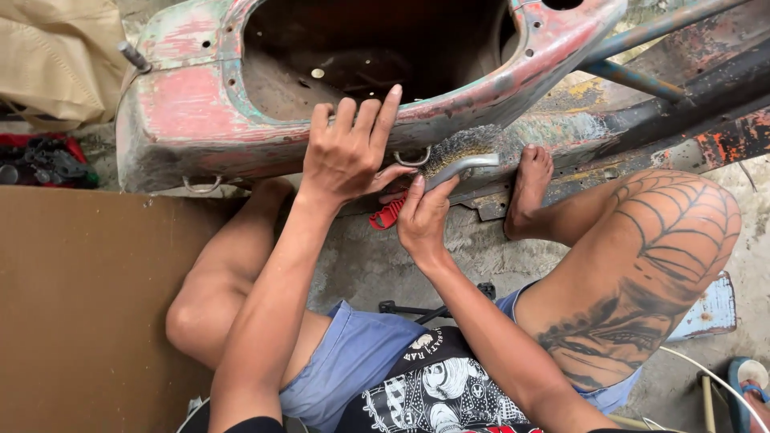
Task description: The person sits on the floor and uses a wire brush to scrub the exterior surface of a large, weathered metal object. They hold the object steady with one hand while repeatedly brushing the curved surface with the other.
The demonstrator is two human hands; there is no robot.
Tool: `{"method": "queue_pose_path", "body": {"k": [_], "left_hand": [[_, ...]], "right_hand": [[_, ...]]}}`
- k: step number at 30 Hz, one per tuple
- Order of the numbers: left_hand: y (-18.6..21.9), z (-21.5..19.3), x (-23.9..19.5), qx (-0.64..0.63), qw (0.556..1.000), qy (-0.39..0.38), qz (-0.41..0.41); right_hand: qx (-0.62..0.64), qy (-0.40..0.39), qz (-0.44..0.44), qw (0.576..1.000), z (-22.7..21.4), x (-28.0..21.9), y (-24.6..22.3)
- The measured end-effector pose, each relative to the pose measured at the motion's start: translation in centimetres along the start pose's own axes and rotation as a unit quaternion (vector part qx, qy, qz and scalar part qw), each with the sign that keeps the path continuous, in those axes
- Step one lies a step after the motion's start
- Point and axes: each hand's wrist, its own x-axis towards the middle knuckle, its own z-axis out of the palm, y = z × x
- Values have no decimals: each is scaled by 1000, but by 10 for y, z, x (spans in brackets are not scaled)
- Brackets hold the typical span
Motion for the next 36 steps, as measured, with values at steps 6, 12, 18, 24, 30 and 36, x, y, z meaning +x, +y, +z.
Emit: {"method": "queue_pose_path", "body": {"k": [6, 12, 18, 24, 30, 36], "left_hand": [[0, -6, 3, 2, 1000, -4, 3], [1, -6, 3, -11, 1000, 15, -4], [1, -7, 4, -12, 1000, 9, -3], [1, -9, 4, -7, 1000, -3, -7], [3, -13, 4, -4, 999, -43, -20], [4, -14, 4, -7, 998, -51, -24]], "right_hand": [[42, 6, 9, 999, 0, 4, -58], [126, -102, 25, 987, 3, -20, -8], [132, -141, 43, 980, -3, -26, -21], [148, -152, 57, 976, -5, -30, -17], [151, -177, 78, 969, -12, -38, -10], [141, -169, 73, 973, -17, -33, -13]]}}
